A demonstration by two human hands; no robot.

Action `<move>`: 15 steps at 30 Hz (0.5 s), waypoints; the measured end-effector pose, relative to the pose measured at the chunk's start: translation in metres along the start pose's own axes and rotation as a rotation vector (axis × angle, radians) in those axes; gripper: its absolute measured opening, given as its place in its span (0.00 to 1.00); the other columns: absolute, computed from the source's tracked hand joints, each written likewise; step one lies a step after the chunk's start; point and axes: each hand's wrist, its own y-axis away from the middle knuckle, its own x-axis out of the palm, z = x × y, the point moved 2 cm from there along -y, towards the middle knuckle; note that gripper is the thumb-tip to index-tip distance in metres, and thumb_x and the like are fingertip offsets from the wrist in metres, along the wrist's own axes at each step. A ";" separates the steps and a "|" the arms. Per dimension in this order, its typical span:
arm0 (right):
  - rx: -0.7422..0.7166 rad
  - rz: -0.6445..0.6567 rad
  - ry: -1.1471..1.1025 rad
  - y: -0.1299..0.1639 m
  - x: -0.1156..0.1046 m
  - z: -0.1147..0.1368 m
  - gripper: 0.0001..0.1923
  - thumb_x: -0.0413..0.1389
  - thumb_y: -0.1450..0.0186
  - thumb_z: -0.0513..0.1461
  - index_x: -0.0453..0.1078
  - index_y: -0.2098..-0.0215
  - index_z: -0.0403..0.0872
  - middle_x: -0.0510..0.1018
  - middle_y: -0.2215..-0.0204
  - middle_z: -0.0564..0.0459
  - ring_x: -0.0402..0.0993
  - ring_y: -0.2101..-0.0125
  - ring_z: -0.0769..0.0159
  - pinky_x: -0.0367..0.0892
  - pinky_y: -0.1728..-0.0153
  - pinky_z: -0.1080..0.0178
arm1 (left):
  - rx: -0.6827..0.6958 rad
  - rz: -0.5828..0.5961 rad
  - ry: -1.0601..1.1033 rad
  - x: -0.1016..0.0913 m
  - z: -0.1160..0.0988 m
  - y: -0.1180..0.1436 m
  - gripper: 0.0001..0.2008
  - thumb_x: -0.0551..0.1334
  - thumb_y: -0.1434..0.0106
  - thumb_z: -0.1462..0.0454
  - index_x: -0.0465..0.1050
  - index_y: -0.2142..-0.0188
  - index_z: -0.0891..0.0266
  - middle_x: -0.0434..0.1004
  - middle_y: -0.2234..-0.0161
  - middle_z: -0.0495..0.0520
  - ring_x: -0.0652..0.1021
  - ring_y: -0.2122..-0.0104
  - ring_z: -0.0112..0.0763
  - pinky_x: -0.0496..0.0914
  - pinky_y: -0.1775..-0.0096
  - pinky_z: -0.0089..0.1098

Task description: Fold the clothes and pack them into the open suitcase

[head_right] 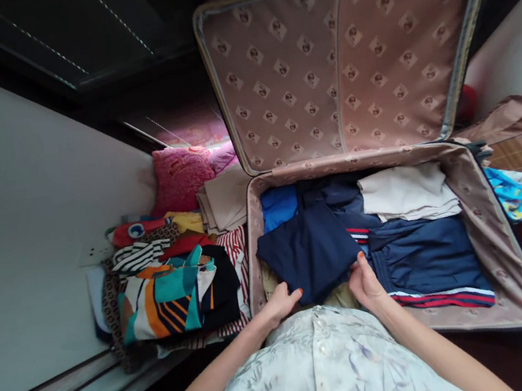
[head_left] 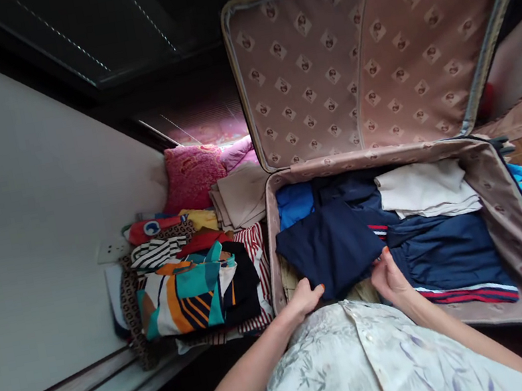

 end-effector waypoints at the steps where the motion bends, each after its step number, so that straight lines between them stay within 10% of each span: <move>1: 0.004 -0.023 0.020 0.002 0.000 -0.006 0.36 0.54 0.41 0.67 0.70 0.44 0.56 0.83 0.50 0.49 0.81 0.50 0.51 0.78 0.52 0.45 | 0.071 -0.010 -0.212 -0.008 -0.005 0.006 0.14 0.74 0.53 0.63 0.68 0.78 0.56 0.79 0.70 0.59 0.79 0.48 0.59 0.69 0.43 0.49; 7: -0.062 -0.258 0.313 0.001 0.019 -0.021 0.45 0.70 0.51 0.52 0.65 0.38 0.54 0.78 0.42 0.44 0.76 0.43 0.49 0.73 0.42 0.47 | 0.458 0.105 -0.647 -0.024 -0.067 -0.002 0.04 0.70 0.44 0.61 0.77 0.71 0.56 0.78 0.67 0.59 0.80 0.55 0.51 0.66 0.42 0.45; 15: -0.208 -0.316 0.357 -0.008 0.034 -0.016 0.39 0.65 0.50 0.46 0.69 0.40 0.53 0.82 0.48 0.43 0.75 0.41 0.45 0.67 0.37 0.41 | 0.474 -0.237 -0.541 -0.008 -0.137 -0.102 0.17 0.77 0.53 0.62 0.74 0.66 0.60 0.76 0.49 0.66 0.68 0.37 0.60 0.53 0.33 0.52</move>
